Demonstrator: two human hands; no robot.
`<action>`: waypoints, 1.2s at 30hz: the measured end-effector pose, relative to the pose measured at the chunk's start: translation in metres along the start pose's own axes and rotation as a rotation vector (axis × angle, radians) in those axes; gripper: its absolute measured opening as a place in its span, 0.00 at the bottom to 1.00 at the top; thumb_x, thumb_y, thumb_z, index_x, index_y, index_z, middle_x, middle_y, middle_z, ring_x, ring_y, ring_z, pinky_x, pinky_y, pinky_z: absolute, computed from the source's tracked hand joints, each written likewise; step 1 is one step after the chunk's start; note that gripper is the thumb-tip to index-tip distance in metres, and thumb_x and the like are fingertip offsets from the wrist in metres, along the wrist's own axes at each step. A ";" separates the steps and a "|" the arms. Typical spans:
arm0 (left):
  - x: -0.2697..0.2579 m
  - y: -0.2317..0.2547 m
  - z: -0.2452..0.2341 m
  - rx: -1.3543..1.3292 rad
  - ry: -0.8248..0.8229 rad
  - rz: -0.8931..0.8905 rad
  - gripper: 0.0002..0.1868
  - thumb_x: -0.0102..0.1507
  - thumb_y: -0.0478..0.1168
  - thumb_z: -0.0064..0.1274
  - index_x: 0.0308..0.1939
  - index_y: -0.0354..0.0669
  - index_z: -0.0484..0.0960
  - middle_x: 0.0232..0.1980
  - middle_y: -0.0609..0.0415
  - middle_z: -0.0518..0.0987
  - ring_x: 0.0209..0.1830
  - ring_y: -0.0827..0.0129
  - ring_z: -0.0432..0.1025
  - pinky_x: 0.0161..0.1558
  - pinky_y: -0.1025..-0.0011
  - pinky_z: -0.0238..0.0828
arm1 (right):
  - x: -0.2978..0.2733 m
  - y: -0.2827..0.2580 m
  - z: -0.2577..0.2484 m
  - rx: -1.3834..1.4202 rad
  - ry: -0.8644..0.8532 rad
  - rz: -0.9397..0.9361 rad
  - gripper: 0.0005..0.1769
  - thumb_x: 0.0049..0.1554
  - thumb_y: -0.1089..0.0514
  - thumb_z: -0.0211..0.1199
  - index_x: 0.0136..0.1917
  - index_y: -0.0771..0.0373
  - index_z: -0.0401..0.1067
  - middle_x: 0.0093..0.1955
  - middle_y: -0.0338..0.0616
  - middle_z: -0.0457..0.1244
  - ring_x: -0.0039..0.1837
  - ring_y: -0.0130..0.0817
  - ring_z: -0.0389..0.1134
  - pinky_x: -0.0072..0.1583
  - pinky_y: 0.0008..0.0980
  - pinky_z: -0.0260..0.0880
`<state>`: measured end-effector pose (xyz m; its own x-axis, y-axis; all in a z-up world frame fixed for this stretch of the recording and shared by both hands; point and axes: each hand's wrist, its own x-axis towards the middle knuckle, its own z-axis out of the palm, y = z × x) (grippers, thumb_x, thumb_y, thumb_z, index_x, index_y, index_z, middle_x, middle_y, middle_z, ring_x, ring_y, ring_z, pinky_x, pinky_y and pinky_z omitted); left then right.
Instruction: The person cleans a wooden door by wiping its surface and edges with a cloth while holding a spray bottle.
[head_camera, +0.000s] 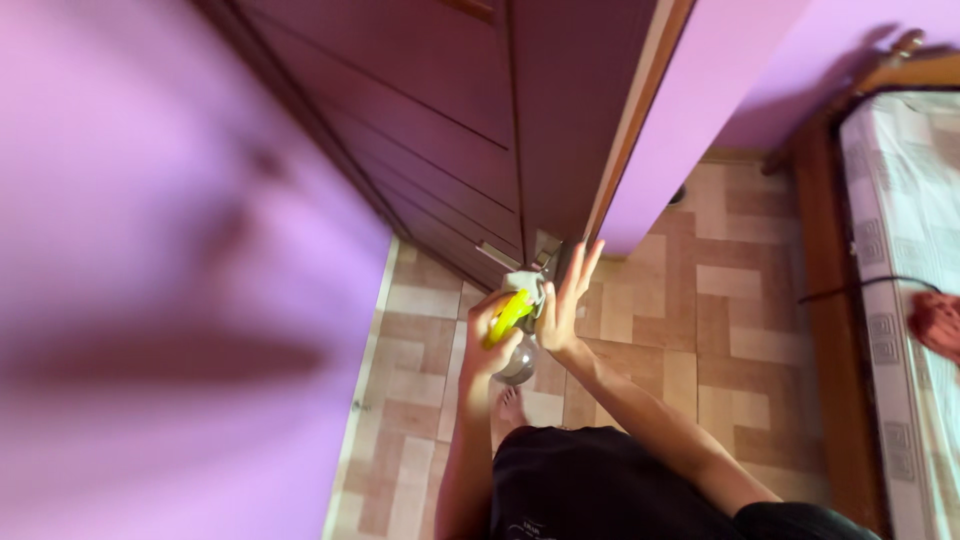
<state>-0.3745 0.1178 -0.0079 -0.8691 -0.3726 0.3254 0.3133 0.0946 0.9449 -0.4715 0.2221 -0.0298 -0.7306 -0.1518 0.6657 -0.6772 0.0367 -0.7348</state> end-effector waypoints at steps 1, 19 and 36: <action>0.009 0.000 -0.008 -0.004 -0.021 0.003 0.25 0.51 0.27 0.48 0.53 0.29 0.80 0.52 0.47 0.82 0.52 0.68 0.77 0.54 0.73 0.72 | 0.008 0.007 0.007 -0.011 0.018 0.000 0.39 0.68 0.59 0.46 0.86 0.66 0.36 0.89 0.56 0.23 0.90 0.50 0.27 0.85 0.50 0.29; 0.143 -0.036 -0.075 0.023 -0.212 -0.020 0.24 0.50 0.27 0.45 0.50 0.30 0.81 0.48 0.49 0.81 0.50 0.67 0.77 0.53 0.73 0.71 | 0.157 0.114 0.057 -0.403 -0.224 -0.110 0.13 0.62 0.54 0.60 0.52 0.65 0.76 0.51 0.49 0.70 0.54 0.48 0.69 0.72 0.50 0.59; 0.311 -0.106 -0.035 0.019 -0.294 0.003 0.23 0.50 0.28 0.45 0.49 0.32 0.81 0.47 0.48 0.81 0.48 0.65 0.76 0.53 0.72 0.71 | 0.251 0.208 0.065 -0.255 -0.228 0.051 0.29 0.69 0.48 0.41 0.50 0.67 0.79 0.37 0.51 0.66 0.56 0.57 0.65 0.69 0.48 0.57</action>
<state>-0.6650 -0.0409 -0.0084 -0.9426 -0.0888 0.3220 0.3116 0.1133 0.9434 -0.7902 0.1274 -0.0236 -0.7457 -0.3587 0.5615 -0.6610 0.2913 -0.6916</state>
